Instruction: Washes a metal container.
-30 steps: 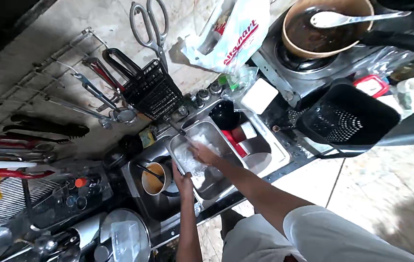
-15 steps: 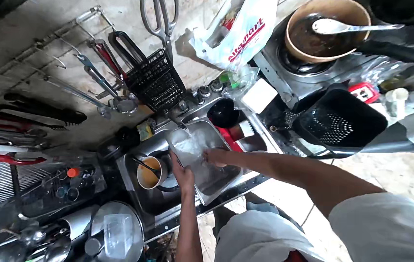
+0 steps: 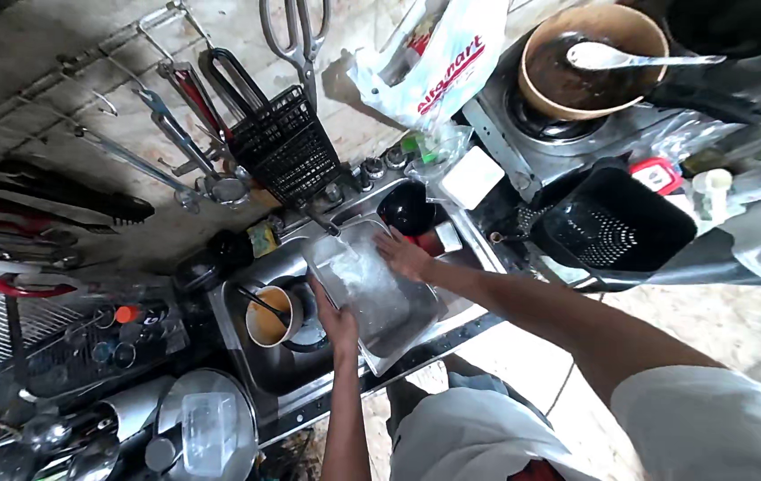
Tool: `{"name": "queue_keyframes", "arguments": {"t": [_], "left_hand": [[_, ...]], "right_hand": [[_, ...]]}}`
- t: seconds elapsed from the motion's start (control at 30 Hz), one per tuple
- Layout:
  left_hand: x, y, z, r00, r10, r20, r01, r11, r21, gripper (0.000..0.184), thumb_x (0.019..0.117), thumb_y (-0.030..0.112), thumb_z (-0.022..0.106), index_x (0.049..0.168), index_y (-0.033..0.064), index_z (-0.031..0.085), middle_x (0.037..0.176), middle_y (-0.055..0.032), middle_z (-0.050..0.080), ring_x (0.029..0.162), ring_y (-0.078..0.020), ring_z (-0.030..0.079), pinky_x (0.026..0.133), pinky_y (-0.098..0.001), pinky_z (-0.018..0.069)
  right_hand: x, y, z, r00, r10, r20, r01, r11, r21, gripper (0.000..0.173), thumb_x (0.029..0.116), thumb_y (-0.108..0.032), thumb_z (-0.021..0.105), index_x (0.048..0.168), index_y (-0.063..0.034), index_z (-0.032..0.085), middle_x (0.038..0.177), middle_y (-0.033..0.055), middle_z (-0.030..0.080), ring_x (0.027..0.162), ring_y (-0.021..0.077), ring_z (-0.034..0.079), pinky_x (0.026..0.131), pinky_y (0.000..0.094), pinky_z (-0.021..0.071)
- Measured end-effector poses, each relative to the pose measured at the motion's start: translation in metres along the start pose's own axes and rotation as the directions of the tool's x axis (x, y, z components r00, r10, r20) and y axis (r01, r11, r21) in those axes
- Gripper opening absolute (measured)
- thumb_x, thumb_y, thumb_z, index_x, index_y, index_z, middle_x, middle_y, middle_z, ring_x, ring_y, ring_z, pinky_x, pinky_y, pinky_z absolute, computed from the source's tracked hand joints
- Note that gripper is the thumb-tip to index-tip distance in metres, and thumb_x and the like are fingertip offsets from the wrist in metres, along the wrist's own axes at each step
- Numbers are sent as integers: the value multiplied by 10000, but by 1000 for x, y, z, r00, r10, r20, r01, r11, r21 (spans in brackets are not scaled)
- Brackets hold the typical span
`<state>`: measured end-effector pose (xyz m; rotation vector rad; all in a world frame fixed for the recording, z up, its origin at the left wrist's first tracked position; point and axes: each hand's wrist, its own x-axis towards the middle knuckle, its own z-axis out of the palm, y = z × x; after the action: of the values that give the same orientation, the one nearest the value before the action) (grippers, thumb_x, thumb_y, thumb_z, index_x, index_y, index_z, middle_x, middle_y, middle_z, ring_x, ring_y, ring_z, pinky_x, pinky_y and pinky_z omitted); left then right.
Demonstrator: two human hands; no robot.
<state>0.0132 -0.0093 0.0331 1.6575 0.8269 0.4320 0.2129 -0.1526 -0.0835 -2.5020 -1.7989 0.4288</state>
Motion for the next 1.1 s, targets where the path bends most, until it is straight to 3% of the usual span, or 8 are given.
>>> {"name": "queue_keyframes", "arguments": {"t": [0.1,0.17,0.23,0.33,0.63,0.77,0.93,1.1], "left_hand": [[0,3,-2,1000,-3,2,3,1000,-16,947,764,-188,534,1624,19,196,1679,-155,245,1501,-197,353,1194,-349,380],[3,8,-5,1000,-8,8,8,1000,-19,956,761,-188,545,1625,15,191,1678,-162,246,1503,-203,353,1198,-353,374],[5,13,-10,999,-36,30,37,999,-18,969,763,-176,553,1631,33,178,1672,-160,262,1494,-206,363,1191,-367,385],[18,21,-22,993,-112,35,113,994,-16,968,737,-148,581,1620,58,240,1574,-182,424,1376,-226,508,1077,-387,500],[54,-11,-37,936,-215,278,216,976,28,707,830,-83,640,1504,-5,440,1411,-192,586,1243,-227,613,1023,-404,545],[67,-47,-4,911,-145,387,136,989,50,655,921,46,681,1515,-28,417,1427,-222,563,1273,-248,596,1071,-405,515],[71,-76,64,890,-104,444,41,988,149,557,1090,277,492,1538,-34,379,1486,-247,514,1367,-291,530,1163,-436,424],[34,-40,111,915,-167,366,199,979,-51,492,1122,215,371,1550,-25,341,1450,-259,518,1276,-277,556,1075,-433,466]], "right_hand": [[-25,-19,-3,985,141,-97,-113,961,253,503,979,-103,608,1478,-77,551,1688,134,293,1590,314,183,1282,631,108],[-39,-24,-19,897,439,-52,-356,786,505,611,957,-202,683,1515,-67,475,1611,166,395,1469,348,408,1183,568,372],[-50,-21,-28,801,584,135,-511,547,663,588,961,-300,699,1449,-47,489,1339,246,598,1168,419,638,990,611,523],[-63,-10,-40,796,540,274,-521,381,764,397,997,-331,657,1225,-6,652,1071,221,703,1015,366,685,955,585,526],[-101,-28,-135,736,632,245,-375,79,924,321,949,-183,666,1228,-25,636,1005,156,688,892,248,670,826,480,566],[-110,-46,-182,715,667,211,-358,90,929,297,959,-191,673,1193,-29,591,793,108,641,534,173,578,488,358,516],[-92,-80,-231,738,661,135,-482,377,791,319,968,-225,669,1220,-43,594,794,110,667,601,226,680,588,433,612],[-68,-104,-244,754,657,-13,-549,641,535,230,936,-232,654,1108,-82,631,808,137,677,794,351,699,699,566,556]]}}
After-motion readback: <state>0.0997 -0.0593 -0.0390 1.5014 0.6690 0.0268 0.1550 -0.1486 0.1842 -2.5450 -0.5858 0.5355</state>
